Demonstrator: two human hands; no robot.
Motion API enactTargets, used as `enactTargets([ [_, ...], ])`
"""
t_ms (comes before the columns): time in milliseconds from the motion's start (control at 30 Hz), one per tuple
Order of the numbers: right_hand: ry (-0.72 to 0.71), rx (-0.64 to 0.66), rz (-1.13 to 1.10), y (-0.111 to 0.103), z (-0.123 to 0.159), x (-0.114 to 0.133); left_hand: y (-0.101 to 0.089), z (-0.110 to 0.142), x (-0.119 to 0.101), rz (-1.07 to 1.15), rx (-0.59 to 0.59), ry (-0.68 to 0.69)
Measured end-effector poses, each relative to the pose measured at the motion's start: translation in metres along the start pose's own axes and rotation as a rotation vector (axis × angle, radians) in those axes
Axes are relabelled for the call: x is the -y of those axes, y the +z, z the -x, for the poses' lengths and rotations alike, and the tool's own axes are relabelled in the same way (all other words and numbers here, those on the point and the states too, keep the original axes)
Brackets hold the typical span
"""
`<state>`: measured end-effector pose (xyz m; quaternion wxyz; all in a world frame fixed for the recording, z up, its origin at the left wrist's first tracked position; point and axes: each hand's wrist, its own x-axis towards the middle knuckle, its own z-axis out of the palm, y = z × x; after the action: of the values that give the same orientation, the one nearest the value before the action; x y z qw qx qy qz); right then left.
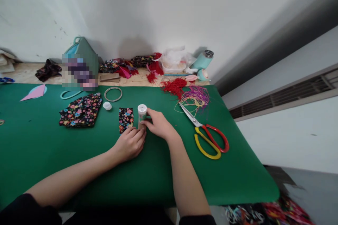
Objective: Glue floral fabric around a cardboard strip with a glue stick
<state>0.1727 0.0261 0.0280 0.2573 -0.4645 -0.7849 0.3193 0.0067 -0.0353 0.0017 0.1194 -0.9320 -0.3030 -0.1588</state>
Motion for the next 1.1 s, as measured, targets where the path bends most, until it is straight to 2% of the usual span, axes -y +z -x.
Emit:
enactTargets([
  [133, 0.041, -0.118, 0.052, 0.005, -0.002, -0.001, 0.001, 0.000, 0.000, 0.009, -0.006, 0.002],
  [300, -0.015, -0.005, 0.018, 0.003, -0.002, -0.003, 0.002, 0.000, -0.001, 0.008, -0.010, -0.002],
  [500, 0.051, -0.133, 0.067, 0.009, -0.006, -0.002, 0.004, 0.001, -0.001, 0.023, -0.017, 0.000],
  [667, -0.006, 0.011, 0.046, 0.009, -0.005, 0.003, 0.004, 0.002, -0.002, 0.012, 0.005, -0.006],
  [867, 0.055, -0.122, 0.054, 0.007, -0.005, -0.003, 0.002, 0.000, -0.002, 0.005, 0.019, -0.001],
  [1033, -0.001, 0.026, -0.036, -0.002, 0.001, -0.004, -0.003, -0.001, 0.000, 0.023, 0.034, 0.008],
  [1100, 0.013, 0.029, -0.069, -0.005, 0.003, -0.004, -0.004, -0.001, 0.000, 0.024, 0.034, 0.032],
])
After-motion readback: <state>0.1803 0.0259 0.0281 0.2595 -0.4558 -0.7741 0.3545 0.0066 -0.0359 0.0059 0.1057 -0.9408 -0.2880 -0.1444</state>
